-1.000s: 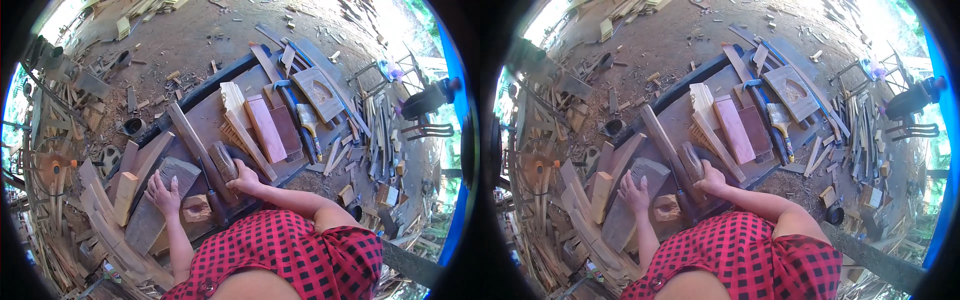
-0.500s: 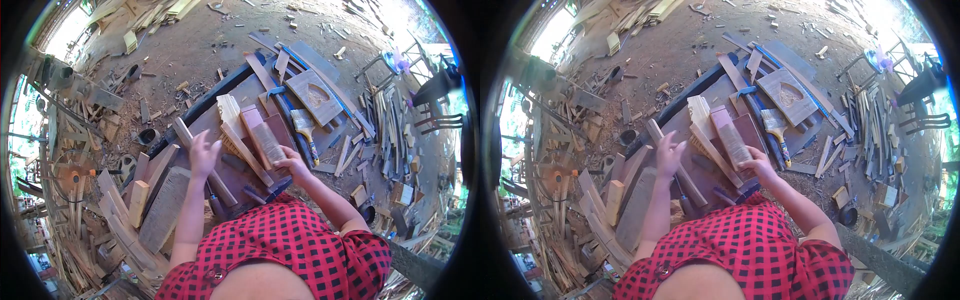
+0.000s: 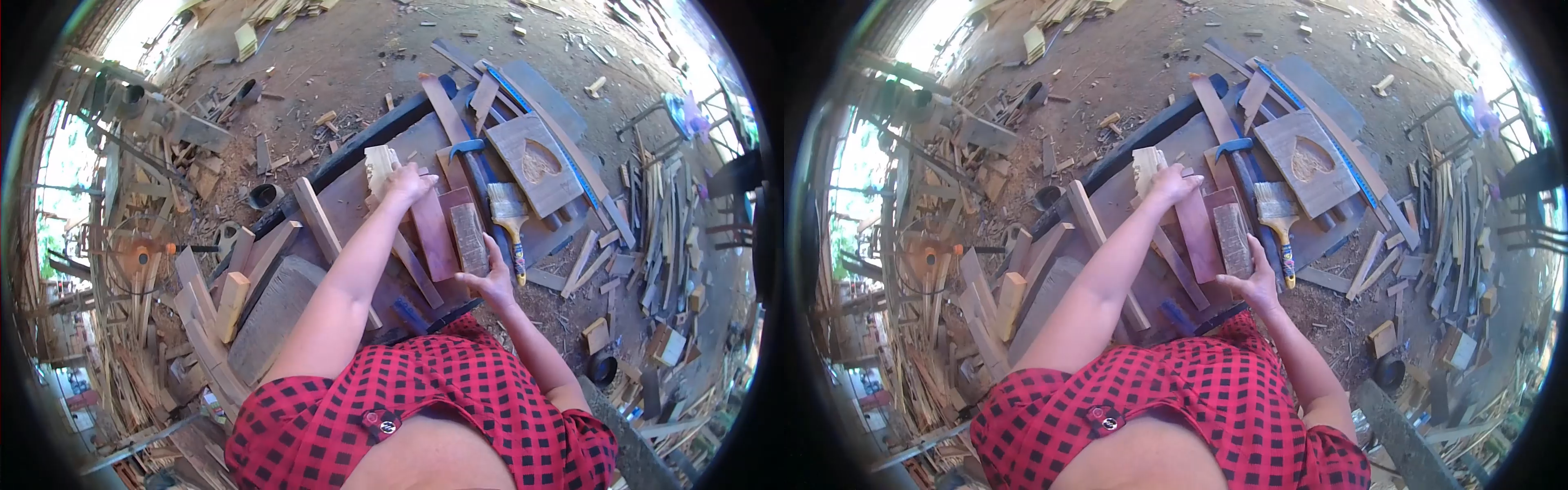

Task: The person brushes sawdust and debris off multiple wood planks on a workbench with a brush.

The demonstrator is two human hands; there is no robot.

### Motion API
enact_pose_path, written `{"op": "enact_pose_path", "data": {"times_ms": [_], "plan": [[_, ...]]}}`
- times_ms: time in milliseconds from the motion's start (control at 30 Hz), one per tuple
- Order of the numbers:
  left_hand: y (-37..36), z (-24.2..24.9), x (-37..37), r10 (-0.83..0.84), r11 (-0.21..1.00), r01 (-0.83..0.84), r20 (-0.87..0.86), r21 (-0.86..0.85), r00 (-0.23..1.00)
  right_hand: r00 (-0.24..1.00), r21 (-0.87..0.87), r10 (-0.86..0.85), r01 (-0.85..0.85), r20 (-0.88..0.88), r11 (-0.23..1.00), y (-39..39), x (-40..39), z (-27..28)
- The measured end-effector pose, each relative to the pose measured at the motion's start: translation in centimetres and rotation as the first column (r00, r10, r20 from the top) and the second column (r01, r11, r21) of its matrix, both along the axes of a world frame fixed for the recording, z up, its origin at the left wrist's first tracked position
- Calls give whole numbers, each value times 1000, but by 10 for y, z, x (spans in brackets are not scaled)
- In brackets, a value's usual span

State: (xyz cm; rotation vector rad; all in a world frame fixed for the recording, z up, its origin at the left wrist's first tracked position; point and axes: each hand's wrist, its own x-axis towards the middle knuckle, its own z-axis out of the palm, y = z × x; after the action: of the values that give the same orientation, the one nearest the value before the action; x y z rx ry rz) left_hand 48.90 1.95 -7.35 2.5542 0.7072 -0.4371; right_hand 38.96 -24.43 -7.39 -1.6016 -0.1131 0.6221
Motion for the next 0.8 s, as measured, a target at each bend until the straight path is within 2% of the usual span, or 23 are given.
{"op": "enact_pose_path", "data": {"times_ms": [33,133,167,200,267,333,400,467,500,567,600,633,667,733,800], "plan": [[-1,-3,2,15,1000,-15,7,-7,1000,993,-50,21,-15,114,999,0,-1,-3],[0,-7,6,63,998,-63,36,10,997,986,-140,87,-66,145,988,0,-2,-8],[2,-7,8,13,1000,-14,23,7,1000,978,-227,120,-80,169,971,0,-2,-7],[6,-8,7,-27,1000,27,10,5,1000,970,-223,167,-127,174,967,1,-2,-4],[8,6,-5,34,994,-17,155,-112,987,997,18,53,-54,51,998,5,-5,2],[16,22,-13,-10,986,35,155,-161,988,999,23,39,-40,36,999,11,-7,9],[21,22,-28,-4,980,60,279,-192,960,999,59,44,-44,5,997,11,-8,12],[18,61,-61,50,968,55,404,-245,914,996,28,75,-76,41,997,6,-6,-3],[18,71,-78,79,969,24,404,-245,912,996,18,77,-78,40,997,4,-5,-8],[25,88,-115,110,955,80,594,-285,797,995,19,95,-95,17,995,8,-6,1],[31,95,-133,126,955,66,600,-288,790,996,16,86,-85,-10,996,8,-5,5],[37,100,-153,186,960,11,665,-280,723,989,-9,123,-123,77,992,6,-2,2],[45,106,-174,239,960,-45,725,-277,646,986,-15,143,-142,84,990,5,-1,4],[70,106,-215,382,914,-103,748,-393,543,987,-40,159,-160,-33,986,8,2,19],[92,111,-259,571,809,-158,695,-566,436,978,-36,203,-205,-47,978,10,9,22]]}}
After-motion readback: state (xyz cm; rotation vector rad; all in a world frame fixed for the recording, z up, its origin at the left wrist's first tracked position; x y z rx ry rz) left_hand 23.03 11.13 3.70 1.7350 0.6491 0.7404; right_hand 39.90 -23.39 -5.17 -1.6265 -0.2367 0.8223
